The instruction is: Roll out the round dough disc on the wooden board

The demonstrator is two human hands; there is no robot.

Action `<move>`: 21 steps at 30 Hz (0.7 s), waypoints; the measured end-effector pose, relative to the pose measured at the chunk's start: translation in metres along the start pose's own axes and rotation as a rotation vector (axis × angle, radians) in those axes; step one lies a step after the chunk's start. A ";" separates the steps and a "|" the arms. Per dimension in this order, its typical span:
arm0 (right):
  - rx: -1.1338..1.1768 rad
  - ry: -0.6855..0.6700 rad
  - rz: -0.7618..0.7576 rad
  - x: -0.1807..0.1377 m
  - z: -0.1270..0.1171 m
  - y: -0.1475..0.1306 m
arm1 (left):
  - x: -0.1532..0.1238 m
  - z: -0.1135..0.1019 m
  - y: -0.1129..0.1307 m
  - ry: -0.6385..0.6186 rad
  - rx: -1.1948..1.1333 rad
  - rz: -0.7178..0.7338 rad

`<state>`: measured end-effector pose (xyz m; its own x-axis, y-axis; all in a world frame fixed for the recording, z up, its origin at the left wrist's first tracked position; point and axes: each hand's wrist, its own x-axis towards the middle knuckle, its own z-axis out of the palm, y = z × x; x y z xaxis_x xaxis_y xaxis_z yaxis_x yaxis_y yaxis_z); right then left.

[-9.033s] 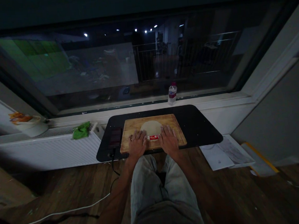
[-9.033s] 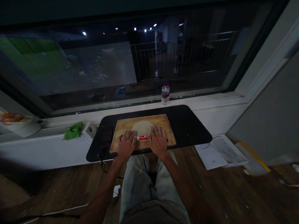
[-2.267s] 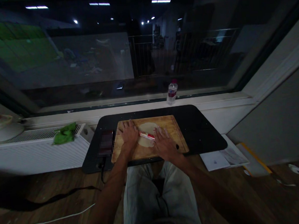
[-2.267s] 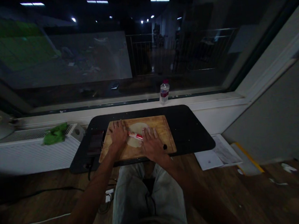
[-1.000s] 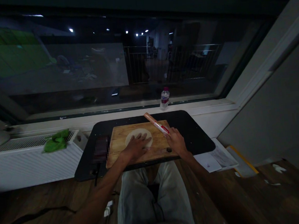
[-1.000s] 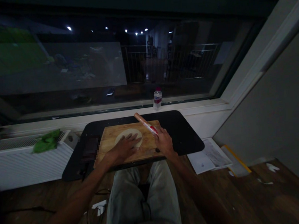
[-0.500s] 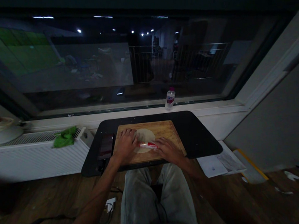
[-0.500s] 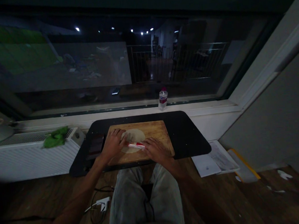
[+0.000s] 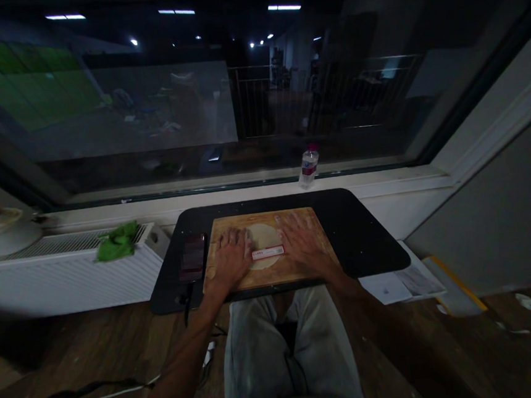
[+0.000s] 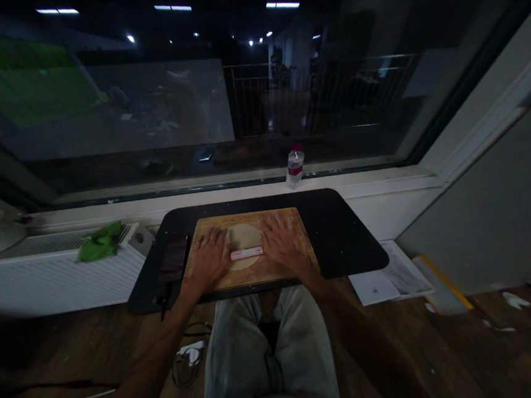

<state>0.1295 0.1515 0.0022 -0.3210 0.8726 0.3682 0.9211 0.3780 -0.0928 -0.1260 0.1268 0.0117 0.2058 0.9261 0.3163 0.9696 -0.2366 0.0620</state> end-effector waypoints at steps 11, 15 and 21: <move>0.105 -0.214 -0.259 0.131 0.014 0.006 | -0.016 -0.011 0.030 -0.044 0.037 -0.216; 0.092 -0.256 -0.194 0.100 0.012 0.016 | -0.009 -0.015 0.022 -0.070 0.030 -0.199; -0.042 -0.066 0.100 -0.018 0.010 -0.010 | 0.008 -0.008 0.007 -0.040 0.026 -0.135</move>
<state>0.1243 0.1352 -0.0132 -0.2399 0.9243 0.2968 0.9572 0.2762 -0.0865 -0.1185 0.1307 0.0222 0.0783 0.9601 0.2686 0.9918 -0.1023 0.0769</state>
